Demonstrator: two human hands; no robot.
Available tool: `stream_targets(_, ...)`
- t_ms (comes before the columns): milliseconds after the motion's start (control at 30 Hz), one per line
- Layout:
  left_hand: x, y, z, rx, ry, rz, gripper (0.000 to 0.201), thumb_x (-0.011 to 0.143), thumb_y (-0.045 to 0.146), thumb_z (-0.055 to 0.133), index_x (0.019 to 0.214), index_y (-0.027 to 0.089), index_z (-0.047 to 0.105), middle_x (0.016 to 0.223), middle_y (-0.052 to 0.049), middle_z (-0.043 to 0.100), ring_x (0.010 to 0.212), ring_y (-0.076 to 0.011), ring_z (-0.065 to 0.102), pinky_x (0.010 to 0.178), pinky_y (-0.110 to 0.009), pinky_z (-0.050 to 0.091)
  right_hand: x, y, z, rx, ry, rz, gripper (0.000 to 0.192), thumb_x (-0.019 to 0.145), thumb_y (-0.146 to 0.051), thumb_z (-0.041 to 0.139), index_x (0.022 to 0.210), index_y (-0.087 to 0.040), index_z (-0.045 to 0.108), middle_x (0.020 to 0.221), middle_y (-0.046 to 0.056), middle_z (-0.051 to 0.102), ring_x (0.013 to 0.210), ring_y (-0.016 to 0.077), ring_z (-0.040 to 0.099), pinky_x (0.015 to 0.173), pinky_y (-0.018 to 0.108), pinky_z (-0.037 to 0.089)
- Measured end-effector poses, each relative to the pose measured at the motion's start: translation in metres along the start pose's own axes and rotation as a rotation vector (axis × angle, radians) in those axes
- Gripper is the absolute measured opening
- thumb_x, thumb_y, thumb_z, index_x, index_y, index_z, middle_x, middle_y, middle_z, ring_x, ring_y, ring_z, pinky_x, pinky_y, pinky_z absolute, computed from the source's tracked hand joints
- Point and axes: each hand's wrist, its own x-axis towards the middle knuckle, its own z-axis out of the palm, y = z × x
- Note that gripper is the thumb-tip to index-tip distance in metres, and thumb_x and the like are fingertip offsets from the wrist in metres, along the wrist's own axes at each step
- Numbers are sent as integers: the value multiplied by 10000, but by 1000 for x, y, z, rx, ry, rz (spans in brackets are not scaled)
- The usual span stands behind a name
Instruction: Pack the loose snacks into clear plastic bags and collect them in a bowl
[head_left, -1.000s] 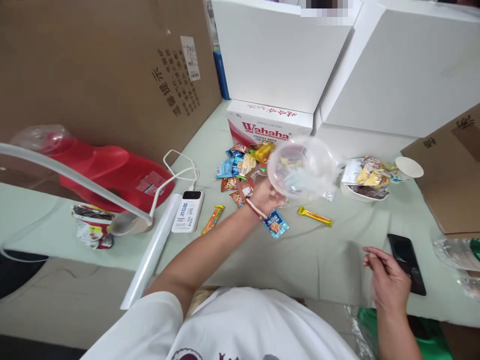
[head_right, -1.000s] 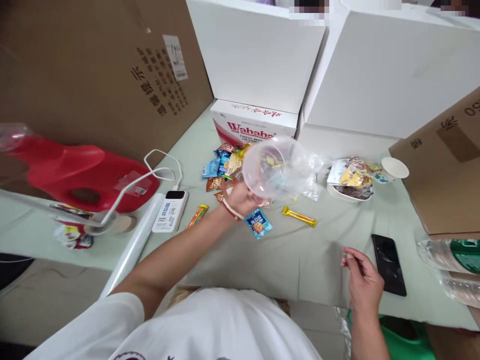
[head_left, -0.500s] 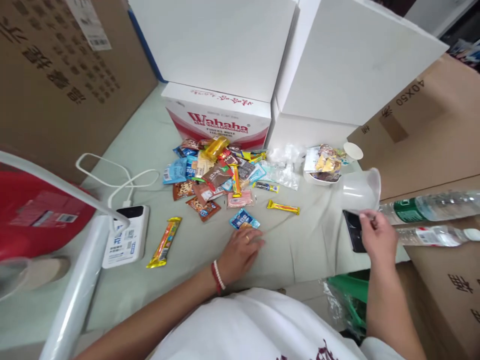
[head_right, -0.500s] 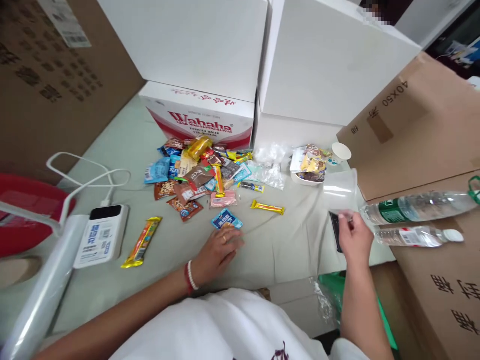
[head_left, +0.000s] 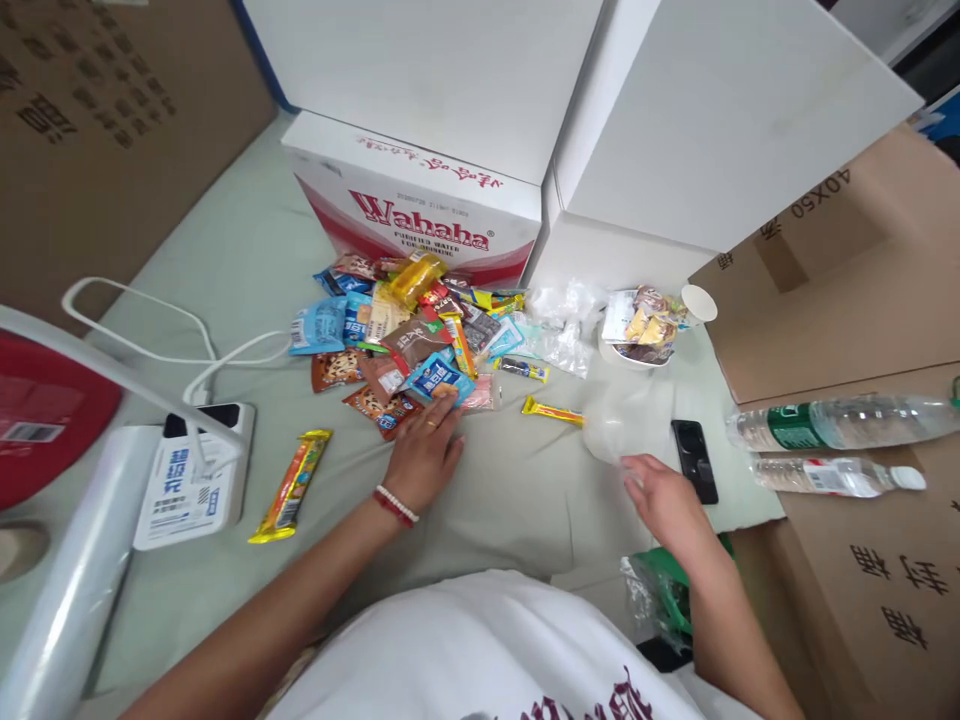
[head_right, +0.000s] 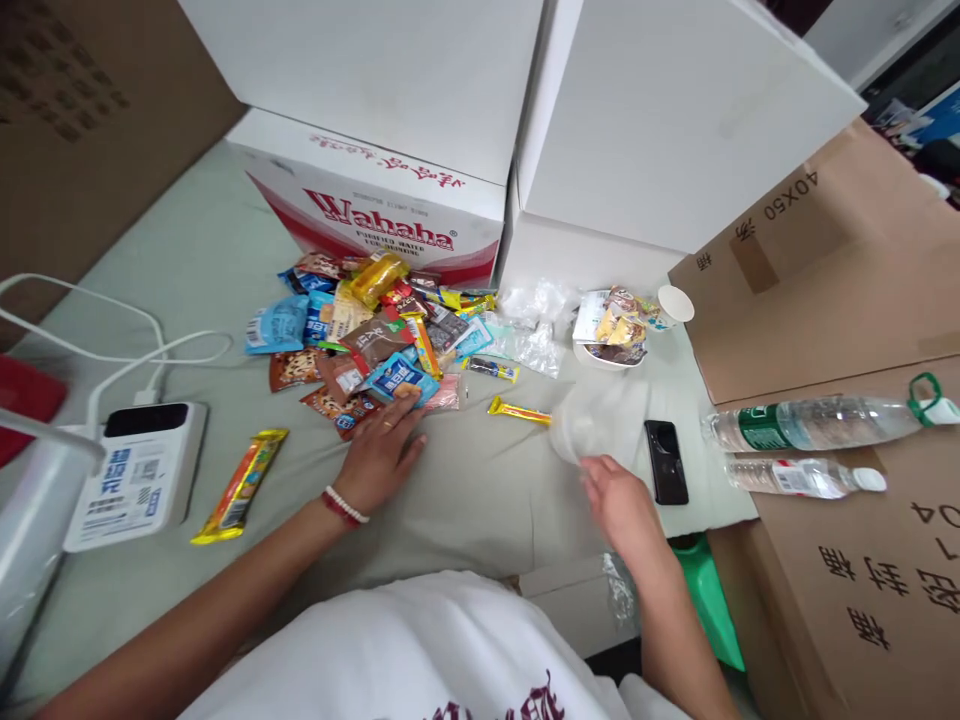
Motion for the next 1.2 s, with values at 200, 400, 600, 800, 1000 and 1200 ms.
stream_targets(200, -19, 6, 0, -93, 95, 65, 261, 979, 259, 500, 1155, 210, 687, 1501, -140, 567, 1413, -306, 517, 1158, -530, 474, 60, 21, -56, 146, 237, 70, 478, 993, -531, 522, 1323, -227, 686, 1160, 84, 748, 674, 169, 620, 749, 315, 537)
stream_targets(400, -43, 7, 3, -102, 93, 88, 270, 950, 199, 518, 1142, 204, 708, 1377, -151, 631, 1318, -312, 569, 1109, -537, 516, 187, 35, -58, -320, 116, 89, 370, 985, -413, 566, 1239, -203, 733, 1207, 146, 746, 1081, 307, 680, 903, 376, 500)
stream_targets(600, -41, 5, 3, -68, 95, 115, 270, 955, 194, 515, 1148, 184, 703, 1351, -160, 640, 1302, -311, 566, 1104, -524, 513, 213, 33, -36, -445, -21, 220, 443, 1044, -400, 453, 1174, -104, 755, 1179, 264, 722, 1104, 372, 684, 915, 451, 495)
stream_targets(800, -43, 4, 5, -72, 88, 97, 276, 953, 207, 515, 1158, 207, 701, 1349, -151, 638, 1304, -316, 567, 1106, -550, 512, 191, 81, -30, -405, -8, 308, 471, 1063, -369, 407, 1222, -64, 729, 1161, 293, 708, 1075, 363, 683, 907, 440, 483)
stream_targets(1000, -43, 4, 5, -63, 95, 103, 265, 957, 199, 517, 1159, 211, 688, 1351, -146, 636, 1308, -308, 571, 1111, -535, 513, 189, 129, -34, -440, 28, 345, 457, 1075, -340, 399, 1228, -42, 709, 1127, 275, 717, 1046, 337, 653, 882, 403, 436)
stream_targets(1200, -42, 5, 4, -63, 96, 109, 267, 960, 193, 514, 1160, 207, 690, 1349, -145, 645, 1309, -304, 582, 1107, -529, 521, 219, 171, -43, -364, 104, 438, 460, 1087, -346, 425, 1259, -23, 704, 1166, 278, 711, 1050, 303, 629, 864, 366, 383)
